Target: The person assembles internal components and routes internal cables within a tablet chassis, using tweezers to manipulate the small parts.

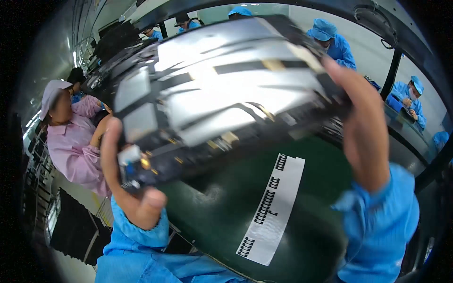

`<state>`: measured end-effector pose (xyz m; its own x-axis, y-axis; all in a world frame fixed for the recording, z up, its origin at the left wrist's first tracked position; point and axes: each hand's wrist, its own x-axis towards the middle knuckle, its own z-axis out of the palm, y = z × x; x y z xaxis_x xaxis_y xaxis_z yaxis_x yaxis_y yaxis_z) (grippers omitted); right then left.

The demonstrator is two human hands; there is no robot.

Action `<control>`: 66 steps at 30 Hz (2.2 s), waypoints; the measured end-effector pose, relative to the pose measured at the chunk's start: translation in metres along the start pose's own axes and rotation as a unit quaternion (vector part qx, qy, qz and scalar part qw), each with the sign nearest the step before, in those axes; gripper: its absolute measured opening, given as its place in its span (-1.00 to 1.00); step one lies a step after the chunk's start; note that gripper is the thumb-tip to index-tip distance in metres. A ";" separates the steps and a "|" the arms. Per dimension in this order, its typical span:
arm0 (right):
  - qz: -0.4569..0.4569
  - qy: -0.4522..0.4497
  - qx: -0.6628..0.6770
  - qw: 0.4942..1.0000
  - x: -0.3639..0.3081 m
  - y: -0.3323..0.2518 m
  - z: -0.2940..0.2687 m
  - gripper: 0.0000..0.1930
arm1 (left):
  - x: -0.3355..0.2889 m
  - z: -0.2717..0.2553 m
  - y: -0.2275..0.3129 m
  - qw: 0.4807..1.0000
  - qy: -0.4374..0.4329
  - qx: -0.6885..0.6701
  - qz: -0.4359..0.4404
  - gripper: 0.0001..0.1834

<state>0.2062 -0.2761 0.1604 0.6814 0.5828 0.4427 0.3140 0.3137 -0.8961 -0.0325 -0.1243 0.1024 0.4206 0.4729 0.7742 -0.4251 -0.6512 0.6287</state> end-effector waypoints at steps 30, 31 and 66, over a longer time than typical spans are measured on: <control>0.064 0.030 -0.006 0.997 0.183 0.226 0.145 -0.61 | -0.005 -0.032 -0.115 0.904 0.349 -0.080 -0.235 -0.38; 0.146 0.001 0.083 0.986 0.172 0.237 0.151 -0.58 | -0.002 -0.037 -0.122 0.852 0.381 -0.138 -0.332 -0.41; 0.168 0.268 -0.096 0.944 0.053 0.209 -0.118 -0.74 | 0.032 0.032 -0.038 0.940 0.254 0.072 0.215 -0.37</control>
<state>0.3864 -0.2680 -0.0070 0.9841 0.1472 0.0999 0.0998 0.0075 -0.9950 0.0228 -0.1039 0.1009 -0.2176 0.3471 0.9122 -0.3408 -0.9028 0.2622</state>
